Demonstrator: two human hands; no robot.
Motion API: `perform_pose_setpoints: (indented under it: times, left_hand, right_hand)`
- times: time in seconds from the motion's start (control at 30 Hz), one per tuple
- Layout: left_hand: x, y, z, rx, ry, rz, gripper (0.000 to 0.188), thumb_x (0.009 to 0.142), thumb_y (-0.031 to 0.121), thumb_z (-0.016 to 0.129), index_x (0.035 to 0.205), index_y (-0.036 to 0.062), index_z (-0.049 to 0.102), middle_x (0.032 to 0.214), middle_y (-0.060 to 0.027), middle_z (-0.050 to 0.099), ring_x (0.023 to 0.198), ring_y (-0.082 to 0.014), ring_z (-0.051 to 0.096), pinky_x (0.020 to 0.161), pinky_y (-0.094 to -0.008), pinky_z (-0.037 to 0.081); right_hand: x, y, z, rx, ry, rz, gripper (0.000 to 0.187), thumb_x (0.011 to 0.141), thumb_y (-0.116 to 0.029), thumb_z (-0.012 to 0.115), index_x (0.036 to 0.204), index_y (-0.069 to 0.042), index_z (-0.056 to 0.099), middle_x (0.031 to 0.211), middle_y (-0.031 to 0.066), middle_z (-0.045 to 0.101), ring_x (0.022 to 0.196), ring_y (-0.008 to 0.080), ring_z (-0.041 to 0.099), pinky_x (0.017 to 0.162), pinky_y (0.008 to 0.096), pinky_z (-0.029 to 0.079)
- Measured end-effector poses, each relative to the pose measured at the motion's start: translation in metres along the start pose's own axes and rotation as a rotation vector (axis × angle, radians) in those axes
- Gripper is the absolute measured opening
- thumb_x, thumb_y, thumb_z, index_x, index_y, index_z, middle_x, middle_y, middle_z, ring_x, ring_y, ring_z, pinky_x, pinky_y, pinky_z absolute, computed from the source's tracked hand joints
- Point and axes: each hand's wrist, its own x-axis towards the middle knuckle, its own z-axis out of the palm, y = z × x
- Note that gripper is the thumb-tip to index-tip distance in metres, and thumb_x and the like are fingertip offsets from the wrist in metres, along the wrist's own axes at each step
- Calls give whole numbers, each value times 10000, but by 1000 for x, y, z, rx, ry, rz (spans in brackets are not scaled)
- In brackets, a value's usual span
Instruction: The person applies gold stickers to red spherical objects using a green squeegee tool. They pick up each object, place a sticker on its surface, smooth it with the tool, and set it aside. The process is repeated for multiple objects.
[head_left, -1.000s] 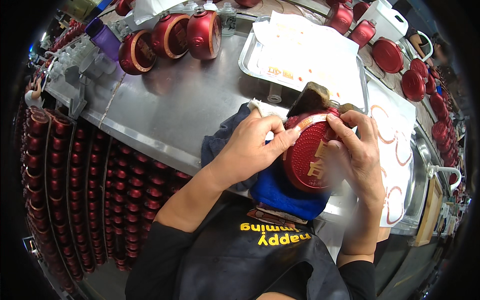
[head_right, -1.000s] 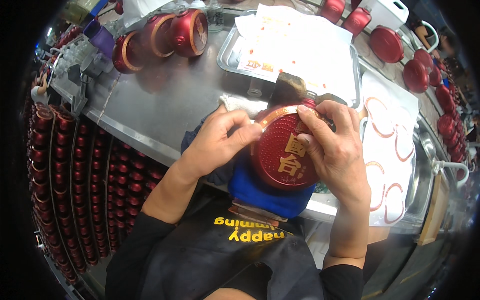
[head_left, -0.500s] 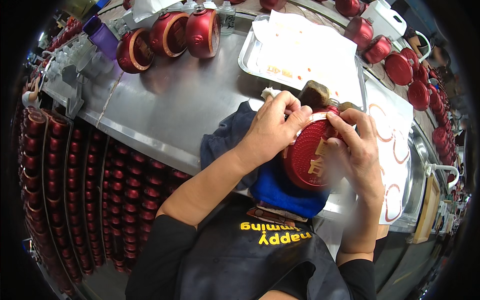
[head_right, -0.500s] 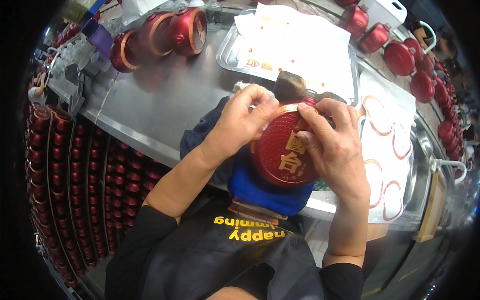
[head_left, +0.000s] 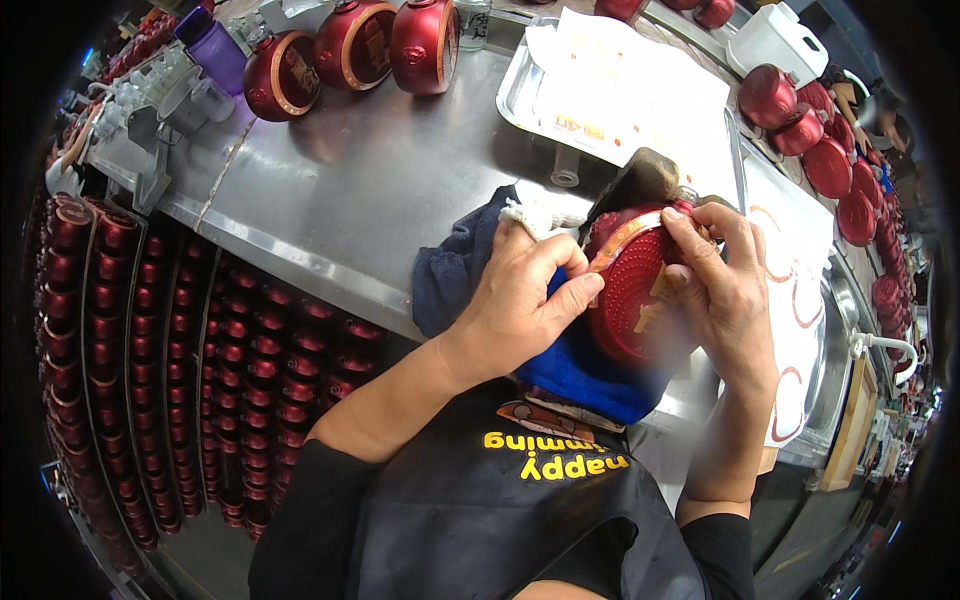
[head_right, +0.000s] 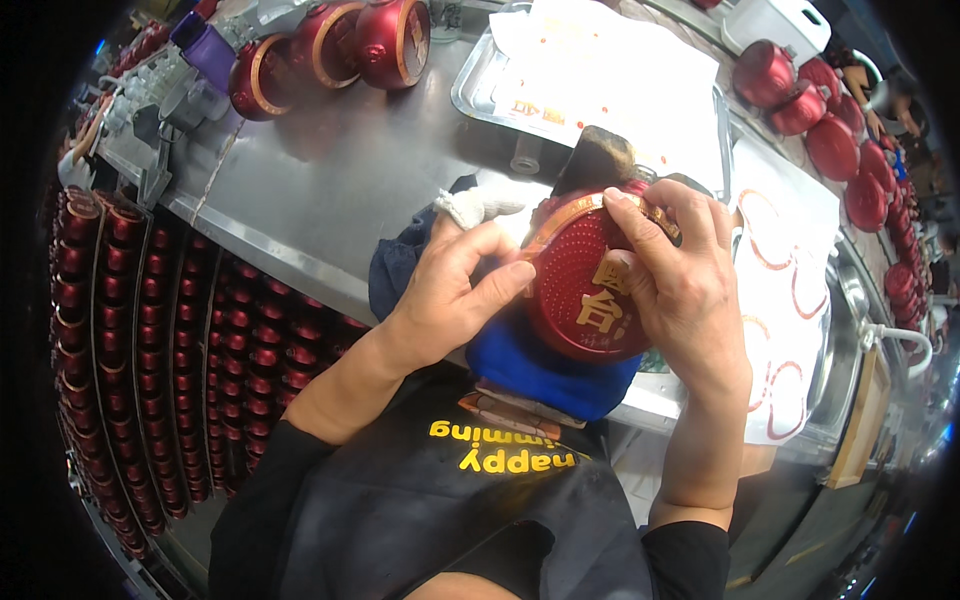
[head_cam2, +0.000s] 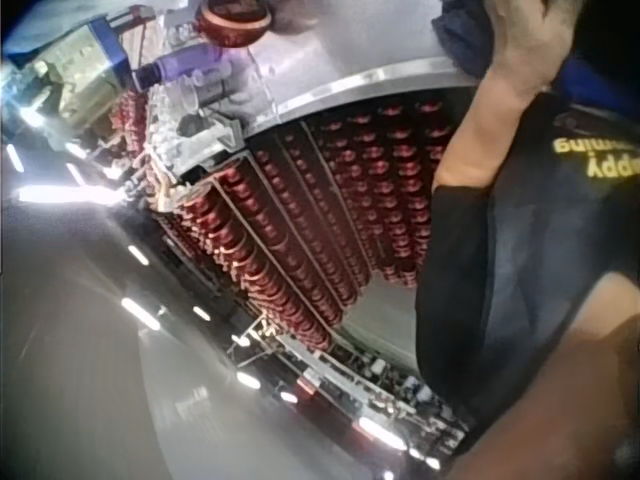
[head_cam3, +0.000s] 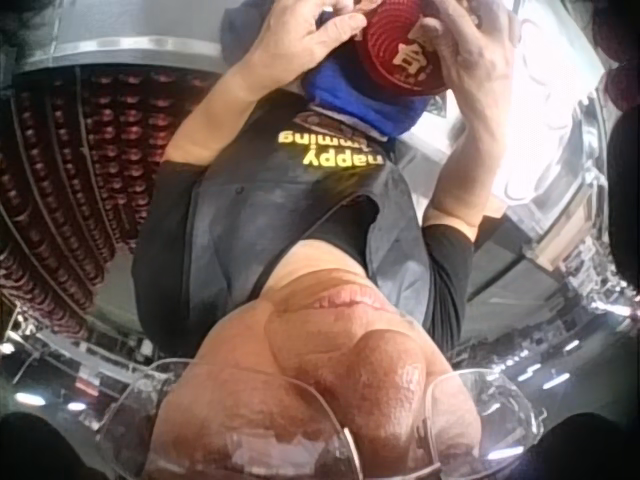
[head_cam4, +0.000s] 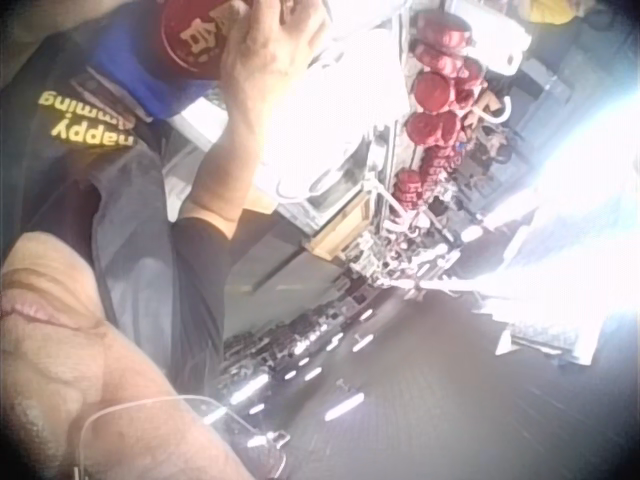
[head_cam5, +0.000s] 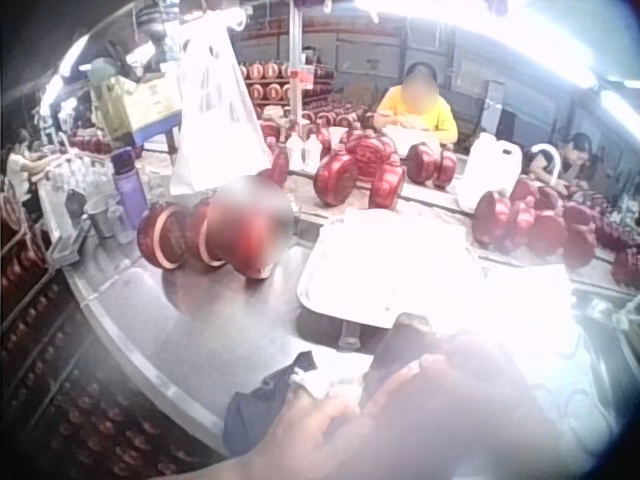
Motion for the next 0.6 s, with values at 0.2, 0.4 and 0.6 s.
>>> perform_pose_setpoints:
  times: [0.2,0.4,0.6]
  left_hand:
    - [-6,9,3,7,1,-49,182,915,186,735,836,67,622,958,-165,597,1034,-355,497,974,-451,367]
    - [-14,1,5,12,53,-56,303,963,327,732,917,59,600,1014,-176,592,1056,-358,504,985,-451,378]
    - [-11,-13,21,-138,85,-117,355,1014,341,672,1132,38,529,1105,-138,566,1053,-303,499,993,-419,379]
  right_hand:
    - [0,0,1,7,-3,17,476,820,-65,780,1288,-122,709,1219,123,600,1100,332,572,922,433,525]
    - [-1,1,1,-30,1,2,486,819,-65,779,1295,-128,706,1221,118,601,1106,328,568,928,426,519]
    - [-1,0,1,-29,-5,7,473,824,-71,776,1289,-127,708,1218,117,603,1103,327,566,936,427,514]
